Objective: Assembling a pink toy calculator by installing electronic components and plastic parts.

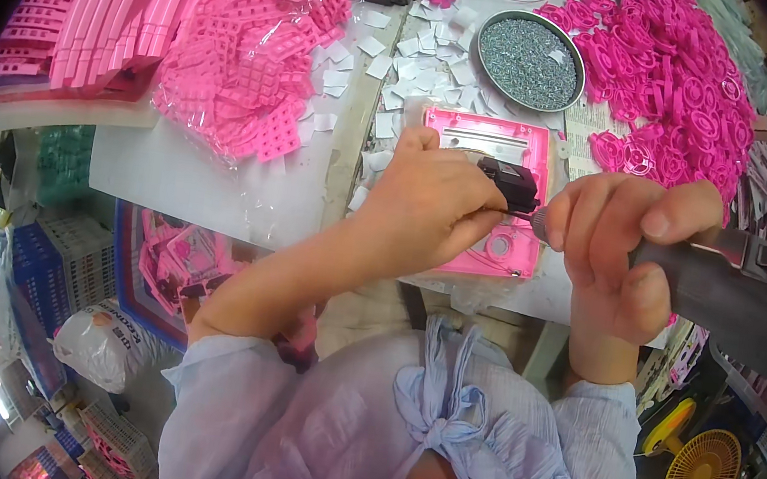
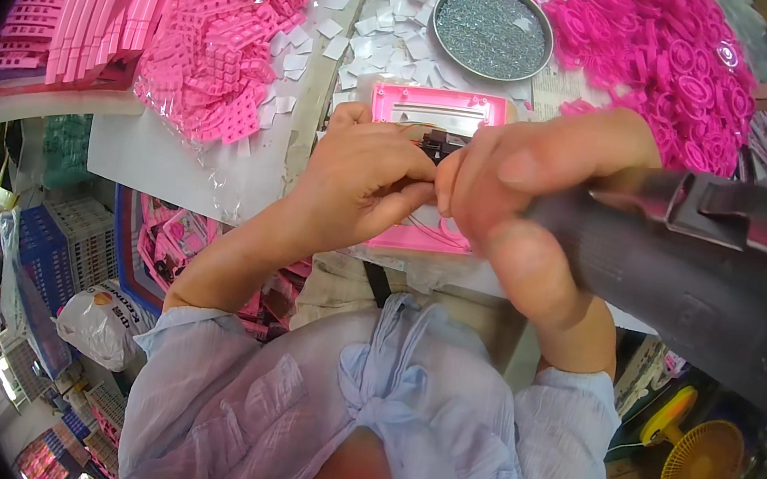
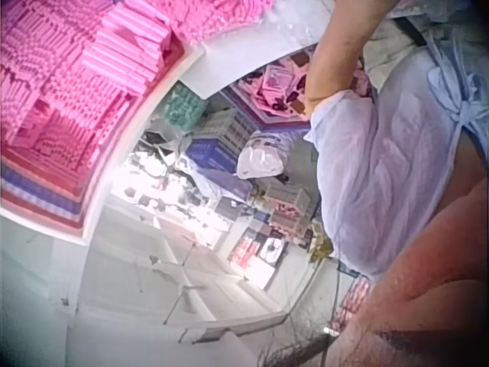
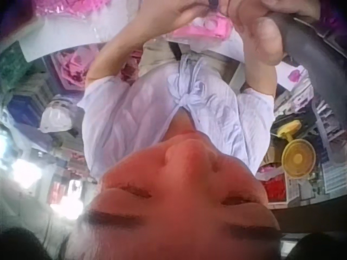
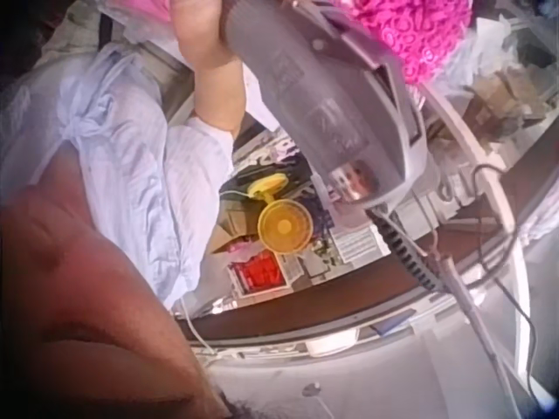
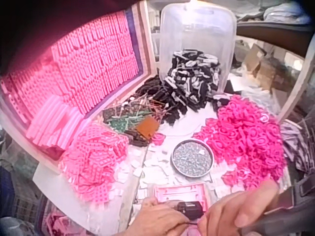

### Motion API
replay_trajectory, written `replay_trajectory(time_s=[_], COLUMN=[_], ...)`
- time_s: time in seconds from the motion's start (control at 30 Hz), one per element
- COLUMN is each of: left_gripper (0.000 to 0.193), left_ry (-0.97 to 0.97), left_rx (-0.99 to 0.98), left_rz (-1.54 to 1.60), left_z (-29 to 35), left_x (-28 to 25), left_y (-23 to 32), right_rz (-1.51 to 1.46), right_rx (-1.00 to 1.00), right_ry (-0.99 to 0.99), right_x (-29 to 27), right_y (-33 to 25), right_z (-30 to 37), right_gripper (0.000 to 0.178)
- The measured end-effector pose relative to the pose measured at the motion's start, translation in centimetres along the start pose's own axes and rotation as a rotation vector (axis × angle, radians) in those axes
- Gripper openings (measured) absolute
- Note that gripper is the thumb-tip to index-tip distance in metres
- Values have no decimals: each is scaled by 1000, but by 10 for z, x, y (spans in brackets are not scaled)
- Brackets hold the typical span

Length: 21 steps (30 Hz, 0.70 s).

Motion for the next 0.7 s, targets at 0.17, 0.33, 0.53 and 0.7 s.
replay_trajectory(time_s=[0.17, 0.33, 0.53, 0.7], left_gripper=[16, 24, 18, 21], left_ry=[-63, -120, -429, -641], left_rx=[137, -162, -286, -460], left_rz=[-249, -107, -135, -173], left_z=[-3, -30, -48, -62], left_x=[4, -27, -12, -7], left_y=[7, -30, -48, -40], right_rz=[34, -70, -68, -40], right_rx=[26, -16, -11, -15], right_ry=[21, 81, 116, 24], right_x=[2, -16, -26, -25], right_y=[4, 8, 11, 11], right_z=[6, 2, 2, 3], right_gripper=[31, 34, 36, 28])
Point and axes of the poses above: each hand's wrist, its own z-axis away from the middle knuckle, its own x-axis out of the palm, y = z × x, the point moved 4 cm from there along -z, towards the middle knuckle, and after that the axes turned 8 degrees about z, right-handed, at the moved point
